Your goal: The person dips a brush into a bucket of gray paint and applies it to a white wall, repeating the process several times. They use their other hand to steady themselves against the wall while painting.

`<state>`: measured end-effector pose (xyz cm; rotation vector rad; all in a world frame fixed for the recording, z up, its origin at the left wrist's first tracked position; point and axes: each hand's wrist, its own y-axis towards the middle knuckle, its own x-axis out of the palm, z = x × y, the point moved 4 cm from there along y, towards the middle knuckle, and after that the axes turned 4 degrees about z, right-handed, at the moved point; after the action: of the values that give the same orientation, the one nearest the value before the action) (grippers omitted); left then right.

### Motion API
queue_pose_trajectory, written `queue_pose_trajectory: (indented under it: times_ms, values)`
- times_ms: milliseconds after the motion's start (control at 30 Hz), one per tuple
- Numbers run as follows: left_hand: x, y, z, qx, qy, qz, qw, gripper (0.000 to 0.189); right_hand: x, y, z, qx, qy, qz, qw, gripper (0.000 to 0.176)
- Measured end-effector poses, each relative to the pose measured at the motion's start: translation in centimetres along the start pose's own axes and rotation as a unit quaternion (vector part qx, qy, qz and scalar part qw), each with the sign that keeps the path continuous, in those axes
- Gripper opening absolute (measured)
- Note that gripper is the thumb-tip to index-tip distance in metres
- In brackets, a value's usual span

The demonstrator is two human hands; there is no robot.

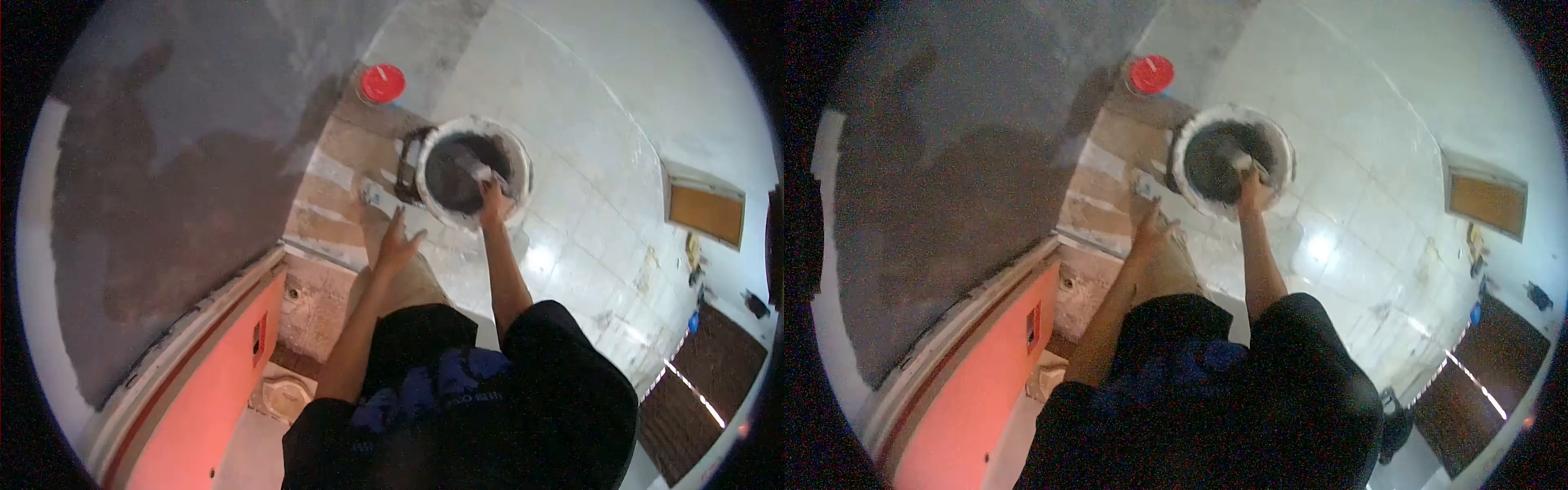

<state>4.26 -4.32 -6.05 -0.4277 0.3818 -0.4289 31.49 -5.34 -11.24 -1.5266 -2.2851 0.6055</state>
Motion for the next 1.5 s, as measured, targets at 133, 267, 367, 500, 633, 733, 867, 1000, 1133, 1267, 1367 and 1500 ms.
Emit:
queue_pose_trajectory:
  times_ms: [133, 267, 367, 500, 633, 733, 867, 1000, 1133, 1267, 1367, 1500]
  values:
    - [-2.2, -3.3, -3.1, -0.002, -0.075, 0.074, 0.994, 0.081, -4.5, 5.6, 6.4, -0.026, -0.054, -0.111, 0.992, 0.033]
    - [-8.0, -5.6, -0.8, 0.015, -0.096, 0.124, 0.988, 0.07, -5.2, 5.6, 1.7, -0.104, -0.337, -0.096, 0.931, 0.035]
    - [-13.4, -8.7, -1.0, 0.008, -0.146, 0.191, 0.971, 0.063, -4.4, 4.8, -2.5, 0.048, 0.157, -0.121, 0.979, 0.035]
    - [-23.8, -16.4, 2.9, 0.073, -0.013, 0.382, 0.921, 0.046, 2.0, -4.2, -16.0, -0.01, 0.219, -0.233, 0.947, 0.036]
    - [-35.0, -22.1, 12.9, 0.179, 0.138, 0.489, 0.843, 0.037, 13.3, -8.8, -24.9, -0.115, 0.221, -0.352, 0.902, 0.036]
    - [-42.2, -25.9, 22.7, 0.257, 0.261, 0.556, 0.747, 0.04, 23.7, -17.4, -32.0, -0.213, 0.157, -0.417, 0.87, 0.033]
    - [-47.4, -30.9, 36.9, 0.32, 0.324, 0.615, 0.644, 0.046, 32.9, -30.5, -40.0, -0.453, -0.041, -0.418, 0.786, 0.023]
    - [-54.0, -32.3, 44.5, 0.37, 0.481, 0.68, 0.411, 0.053, 40.0, -39.0, -44.5, -0.664, -0.041, -0.513, 0.543, 0.027]
    - [-58.6, -32.4, 48.5, 0.36, 0.554, 0.699, 0.275, 0.056, 43.8, -43.0, -45.3, -0.701, -0.016, -0.59, 0.4, 0.029]
    - [-60.3, -31.6, 49.3, 0.303, 0.581, 0.732, 0.188, 0.058, 46.0, -44.7, -45.3, -0.717, -0.017, -0.61, 0.335, 0.028]
    - [-60.8, -31.7, 48.8, 0.304, 0.592, 0.725, 0.178, 0.057, 46.5, -45.1, -44.8, -0.704, -0.027, -0.641, 0.305, 0.031]
    - [-61.2, -31.7, 48.6, 0.329, 0.599, 0.713, 0.16, 0.054, 46.6, -45.6, -43.0, -0.712, -0.06, -0.651, 0.257, 0.034]
